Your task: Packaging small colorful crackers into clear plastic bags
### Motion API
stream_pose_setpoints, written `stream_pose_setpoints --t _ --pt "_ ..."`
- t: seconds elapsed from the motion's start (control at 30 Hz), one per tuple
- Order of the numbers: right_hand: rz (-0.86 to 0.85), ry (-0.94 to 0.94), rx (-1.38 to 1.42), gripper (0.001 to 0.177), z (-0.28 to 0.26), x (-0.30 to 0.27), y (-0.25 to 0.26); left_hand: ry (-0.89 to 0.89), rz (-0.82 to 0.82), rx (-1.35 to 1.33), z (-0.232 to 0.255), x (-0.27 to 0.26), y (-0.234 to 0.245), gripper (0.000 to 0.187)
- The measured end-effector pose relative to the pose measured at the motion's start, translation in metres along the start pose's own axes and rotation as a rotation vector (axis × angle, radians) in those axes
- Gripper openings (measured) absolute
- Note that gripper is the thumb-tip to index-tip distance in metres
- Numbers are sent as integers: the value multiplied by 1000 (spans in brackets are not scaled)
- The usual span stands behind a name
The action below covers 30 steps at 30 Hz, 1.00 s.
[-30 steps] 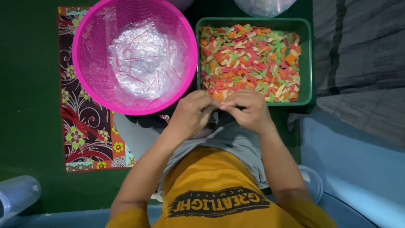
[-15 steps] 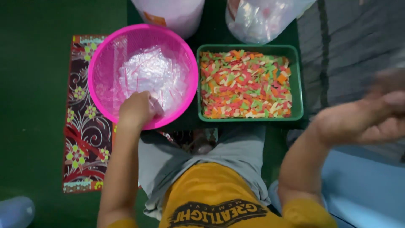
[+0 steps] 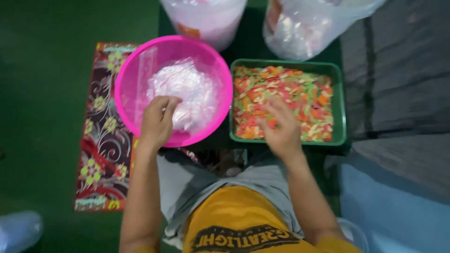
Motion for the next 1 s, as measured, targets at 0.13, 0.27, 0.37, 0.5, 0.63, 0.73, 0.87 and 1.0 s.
stream_pose_setpoints --t 0.13,0.27,0.37,0.5,0.63,0.73,0.87,1.0 --pt "-75 -156 211 22 -26 -27 -21 56 40 -416 21 -8 -1 37" --pt "-119 -230 287 28 -40 -23 -21 2 16 -436 42 -17 -2 40" --pt "-153 -395 501 65 -40 -21 -28 94 -87 -523 56 -33 -19 47" --pt "-249 -435 841 78 -46 -21 -50 15 -149 -848 57 -56 -48 38" --pt "-179 -681 1038 34 -26 -43 -68 39 -169 -1059 76 -67 -46 35" --pt "-155 -564 815 13 -27 -42 -61 117 -37 -944 54 -64 -39 35" --pt "-149 -708 844 17 0 -66 -61 205 144 -744 23 -46 -20 31" --pt "-107 -789 828 19 12 -81 -55 -1 272 14 17 -25 0 22"
Point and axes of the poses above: each hand's wrist, its own x-axis towards the middle knuckle, its own y-axis out of the back of the hand, z = x × y, the point moved 5 cm from there along x, towards the middle knuckle, and after that the axes turned 1 degree about -y, right-handed, at the moved point
